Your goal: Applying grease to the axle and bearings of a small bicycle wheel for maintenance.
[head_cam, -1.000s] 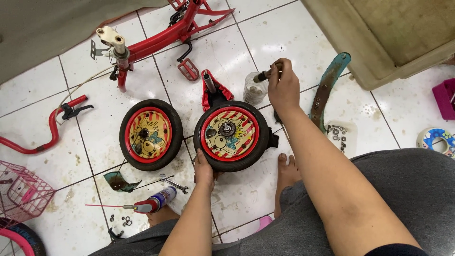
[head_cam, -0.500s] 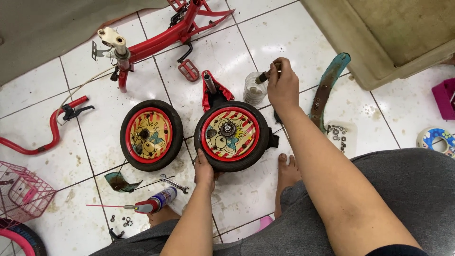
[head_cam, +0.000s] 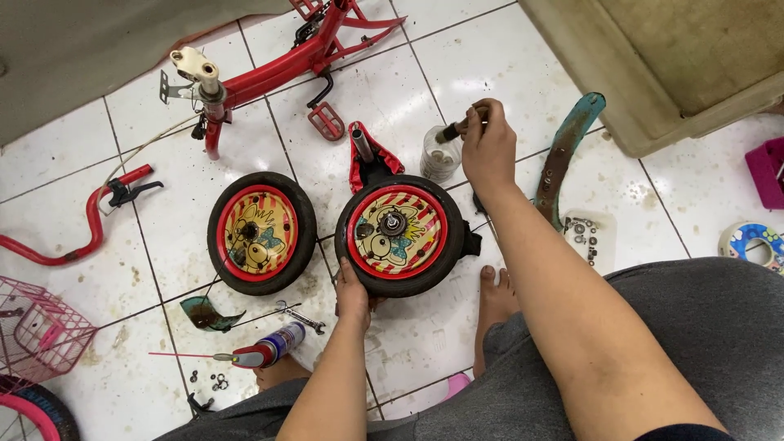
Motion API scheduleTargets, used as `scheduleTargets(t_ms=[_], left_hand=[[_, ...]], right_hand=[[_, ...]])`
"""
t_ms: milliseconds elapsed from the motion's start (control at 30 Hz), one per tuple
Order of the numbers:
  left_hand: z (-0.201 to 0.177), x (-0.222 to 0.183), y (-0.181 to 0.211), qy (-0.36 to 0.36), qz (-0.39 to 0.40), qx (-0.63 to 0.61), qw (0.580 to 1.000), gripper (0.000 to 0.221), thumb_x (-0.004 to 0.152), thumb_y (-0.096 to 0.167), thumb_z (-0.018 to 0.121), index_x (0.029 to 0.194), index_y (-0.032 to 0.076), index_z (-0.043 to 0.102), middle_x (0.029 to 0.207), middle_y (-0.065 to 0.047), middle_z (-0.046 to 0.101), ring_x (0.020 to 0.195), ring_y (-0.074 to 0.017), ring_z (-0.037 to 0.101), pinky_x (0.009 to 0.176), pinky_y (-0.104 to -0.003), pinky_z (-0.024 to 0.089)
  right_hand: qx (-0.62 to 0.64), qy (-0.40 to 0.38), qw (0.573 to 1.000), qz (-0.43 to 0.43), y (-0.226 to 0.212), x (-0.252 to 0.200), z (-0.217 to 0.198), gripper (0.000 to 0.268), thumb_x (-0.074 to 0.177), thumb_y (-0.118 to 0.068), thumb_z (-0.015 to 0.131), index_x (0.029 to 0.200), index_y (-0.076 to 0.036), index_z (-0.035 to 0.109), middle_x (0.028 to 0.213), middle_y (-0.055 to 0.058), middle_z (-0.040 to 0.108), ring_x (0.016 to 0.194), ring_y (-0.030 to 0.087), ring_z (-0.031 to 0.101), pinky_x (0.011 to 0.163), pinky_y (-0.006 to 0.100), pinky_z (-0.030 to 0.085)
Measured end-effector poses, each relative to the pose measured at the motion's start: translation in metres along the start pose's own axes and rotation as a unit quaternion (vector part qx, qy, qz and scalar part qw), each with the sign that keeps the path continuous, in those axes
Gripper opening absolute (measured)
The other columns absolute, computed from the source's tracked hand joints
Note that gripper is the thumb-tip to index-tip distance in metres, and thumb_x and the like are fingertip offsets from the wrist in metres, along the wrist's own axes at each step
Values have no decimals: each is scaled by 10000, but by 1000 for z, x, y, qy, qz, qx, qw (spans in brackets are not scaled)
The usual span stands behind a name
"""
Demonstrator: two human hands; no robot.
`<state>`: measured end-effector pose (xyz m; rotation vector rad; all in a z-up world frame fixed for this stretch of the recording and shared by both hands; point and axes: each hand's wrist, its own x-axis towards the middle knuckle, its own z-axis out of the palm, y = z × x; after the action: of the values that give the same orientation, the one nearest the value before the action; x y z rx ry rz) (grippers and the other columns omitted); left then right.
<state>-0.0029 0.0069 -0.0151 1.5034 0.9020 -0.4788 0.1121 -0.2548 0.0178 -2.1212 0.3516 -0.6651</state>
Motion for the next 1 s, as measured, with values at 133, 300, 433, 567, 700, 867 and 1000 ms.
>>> scheduleTargets(t_ms=[133,300,433,567,700,867,1000], left_hand=[[-1,11,-7,-11,-4,-2,1000,680,1035,629,439,1431,87,549,1272,-159,664,1287,-315,577,1069,-486,464],[-3,43,-29,-10,12,9,1000,676,1036,638,427,1389,80,575,1251,-177,669,1284,-333,581,1066,-493,477],[0,32,-20,-9,2,-19,1000,665,1049,601,444,1411,54,554,1202,-165,663,1220,-291,601,1018,-470,498],[-4,63,-45,-11,3,-21,1000,637,1048,613,444,1363,74,573,1127,-172,674,1102,-331,666,874,-496,576],[0,28,-22,-8,-1,6,1000,643,1020,640,451,1352,109,599,1159,-167,692,1144,-330,673,931,-493,586],[3,-2,4,-7,1,-20,1000,639,1037,594,459,1370,62,578,1220,-165,654,1193,-288,611,994,-455,524],[2,24,-15,-23,-21,-41,999,655,1035,621,437,1402,87,525,1197,-169,645,1129,-323,655,863,-494,612]], right_hand=[[-11,-17,1000,14,5,-1,0,107,1098,-94,469,1158,-16,510,921,151,701,763,246,752,659,328,647],[-22,-8,1000,7,-4,-2,-4,89,1093,-97,503,1153,-42,539,879,137,710,736,269,747,653,382,613],[41,36,998,27,-10,4,-4,99,1081,-105,516,1166,-70,553,878,100,709,732,219,739,671,344,602],[104,46,991,73,-3,7,-6,186,1050,-139,619,1217,-77,565,887,87,680,737,207,726,666,319,603],[172,-35,972,157,2,7,-2,163,1028,-240,681,1022,-78,691,710,31,680,590,137,691,517,237,560],[147,-207,952,172,-11,-23,-4,210,961,-247,745,936,-40,717,691,127,702,628,237,711,589,339,560],[50,-359,910,202,-27,-48,-5,190,926,-244,701,889,-62,739,671,107,742,661,228,745,686,330,570]])
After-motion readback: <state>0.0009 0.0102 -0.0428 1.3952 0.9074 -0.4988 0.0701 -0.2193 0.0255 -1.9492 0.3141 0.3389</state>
